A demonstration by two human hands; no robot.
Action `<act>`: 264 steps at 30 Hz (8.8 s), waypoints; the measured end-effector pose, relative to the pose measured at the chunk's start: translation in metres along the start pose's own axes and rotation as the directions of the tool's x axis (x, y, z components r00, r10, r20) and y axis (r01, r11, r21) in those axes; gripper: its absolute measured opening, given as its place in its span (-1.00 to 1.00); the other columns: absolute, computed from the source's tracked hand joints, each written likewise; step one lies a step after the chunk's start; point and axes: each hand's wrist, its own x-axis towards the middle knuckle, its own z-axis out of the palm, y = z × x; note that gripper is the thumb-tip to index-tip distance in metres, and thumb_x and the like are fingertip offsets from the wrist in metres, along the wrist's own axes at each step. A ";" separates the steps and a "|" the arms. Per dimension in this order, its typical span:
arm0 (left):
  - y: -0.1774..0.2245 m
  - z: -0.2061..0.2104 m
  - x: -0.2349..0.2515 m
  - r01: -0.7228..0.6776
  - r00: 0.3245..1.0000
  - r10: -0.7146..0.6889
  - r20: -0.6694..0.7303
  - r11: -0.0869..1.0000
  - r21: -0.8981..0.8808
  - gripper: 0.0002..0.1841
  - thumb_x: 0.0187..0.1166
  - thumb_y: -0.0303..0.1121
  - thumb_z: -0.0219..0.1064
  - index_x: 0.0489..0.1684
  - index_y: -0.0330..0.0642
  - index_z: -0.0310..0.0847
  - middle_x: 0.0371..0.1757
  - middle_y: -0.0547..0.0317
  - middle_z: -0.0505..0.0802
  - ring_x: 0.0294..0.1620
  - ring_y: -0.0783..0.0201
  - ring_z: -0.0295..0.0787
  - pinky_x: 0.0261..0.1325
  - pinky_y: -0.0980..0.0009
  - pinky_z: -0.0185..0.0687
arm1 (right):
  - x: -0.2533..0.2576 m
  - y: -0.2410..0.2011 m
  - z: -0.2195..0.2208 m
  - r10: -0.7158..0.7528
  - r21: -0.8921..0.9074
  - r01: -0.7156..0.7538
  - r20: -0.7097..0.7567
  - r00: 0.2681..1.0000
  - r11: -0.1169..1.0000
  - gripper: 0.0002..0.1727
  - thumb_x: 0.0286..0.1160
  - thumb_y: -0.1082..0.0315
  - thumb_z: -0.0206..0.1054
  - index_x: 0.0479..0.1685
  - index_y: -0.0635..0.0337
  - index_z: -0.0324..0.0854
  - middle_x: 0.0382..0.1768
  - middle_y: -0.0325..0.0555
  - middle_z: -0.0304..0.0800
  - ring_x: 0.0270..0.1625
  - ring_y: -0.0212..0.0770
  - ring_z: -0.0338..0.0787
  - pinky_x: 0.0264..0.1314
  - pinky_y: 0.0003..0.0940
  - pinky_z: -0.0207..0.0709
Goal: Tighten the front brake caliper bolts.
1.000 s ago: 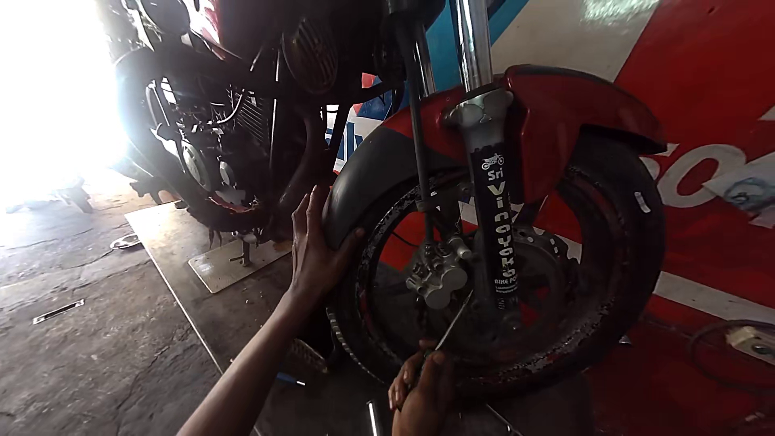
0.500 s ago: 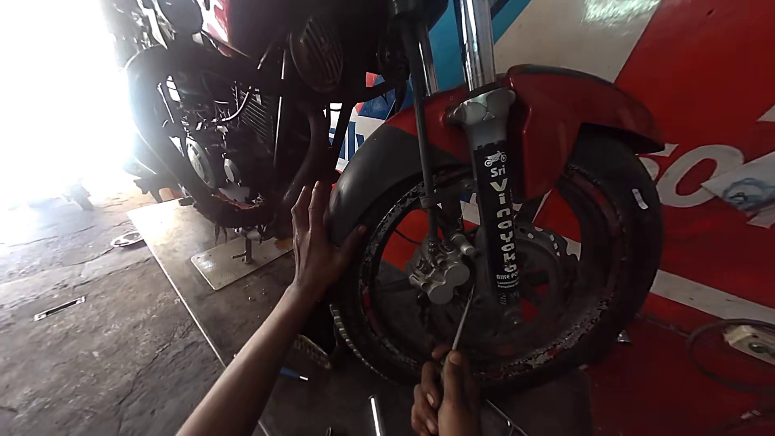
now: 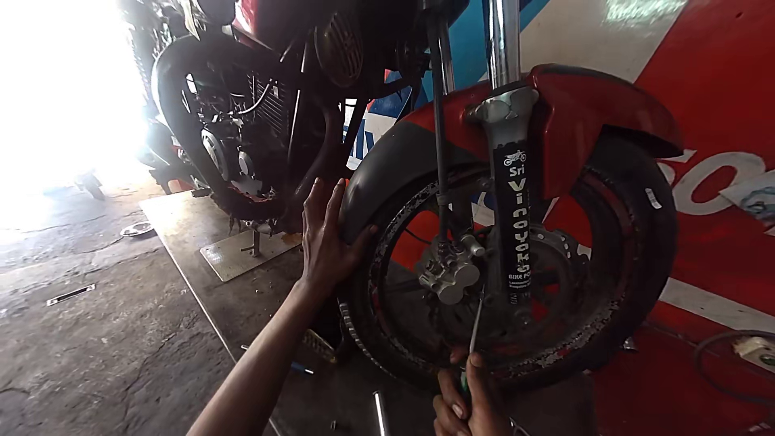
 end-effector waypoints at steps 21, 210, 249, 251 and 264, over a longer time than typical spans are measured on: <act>0.011 -0.008 0.002 0.147 0.975 -0.136 0.175 0.988 -0.054 0.01 0.29 0.22 0.55 0.85 0.14 0.20 0.49 -0.15 0.62 0.27 -0.12 0.70 0.15 -0.22 0.62 | 0.018 0.046 0.032 -0.383 -0.186 0.351 -0.178 0.906 0.918 -0.66 0.90 0.26 -0.27 0.10 0.24 0.38 -0.69 -0.33 0.45 -0.80 -0.47 0.46 -0.76 -0.56 0.50; -0.006 0.000 -0.006 0.127 0.971 -0.092 0.222 0.981 -0.148 0.03 0.32 0.08 0.53 0.89 0.03 0.07 0.57 -0.20 0.51 0.48 -0.05 0.53 0.45 -0.11 0.46 | 0.007 -0.103 0.020 0.217 -0.716 -0.335 -0.255 0.942 0.612 -0.53 0.95 0.18 -0.16 0.75 -0.03 0.13 -0.31 -0.11 0.75 -0.81 -0.36 0.49 -0.81 -0.48 0.49; -0.036 -0.006 -0.009 0.419 0.895 -0.167 0.413 0.629 -0.654 -0.13 0.64 0.37 -0.02 0.90 0.10 -0.03 0.85 0.22 0.26 0.79 0.24 0.22 0.74 0.07 0.28 | -0.003 -0.082 0.001 0.022 -0.571 0.016 0.059 0.998 0.820 -0.52 0.86 0.22 -0.16 0.66 -0.02 0.36 -0.50 -0.25 0.56 -0.84 -0.46 0.33 -0.86 -0.56 0.36; -0.040 -0.003 -0.004 0.551 0.824 -0.226 0.520 0.538 -0.638 -0.14 0.66 0.43 -0.21 0.93 0.23 -0.13 0.80 0.33 0.38 0.74 0.30 0.33 0.70 0.07 0.34 | 0.009 -0.074 0.007 0.040 -0.532 -0.005 0.054 0.998 0.847 -0.58 0.89 0.19 -0.15 0.58 -0.02 0.35 -0.55 -0.26 0.47 -0.85 -0.44 0.31 -0.87 -0.53 0.37; -0.016 0.005 0.001 0.748 0.660 -0.470 0.586 0.340 -0.570 -0.36 0.78 0.29 -0.47 0.30 0.30 0.53 -0.07 0.55 0.88 -0.09 0.61 0.82 -0.11 0.49 0.81 | 0.050 -0.090 -0.070 0.235 -0.240 -0.137 0.449 0.862 0.961 -0.68 0.87 0.09 -0.08 0.32 -0.06 0.47 -0.62 -0.43 0.34 -0.88 -0.57 0.26 -0.93 -0.68 0.27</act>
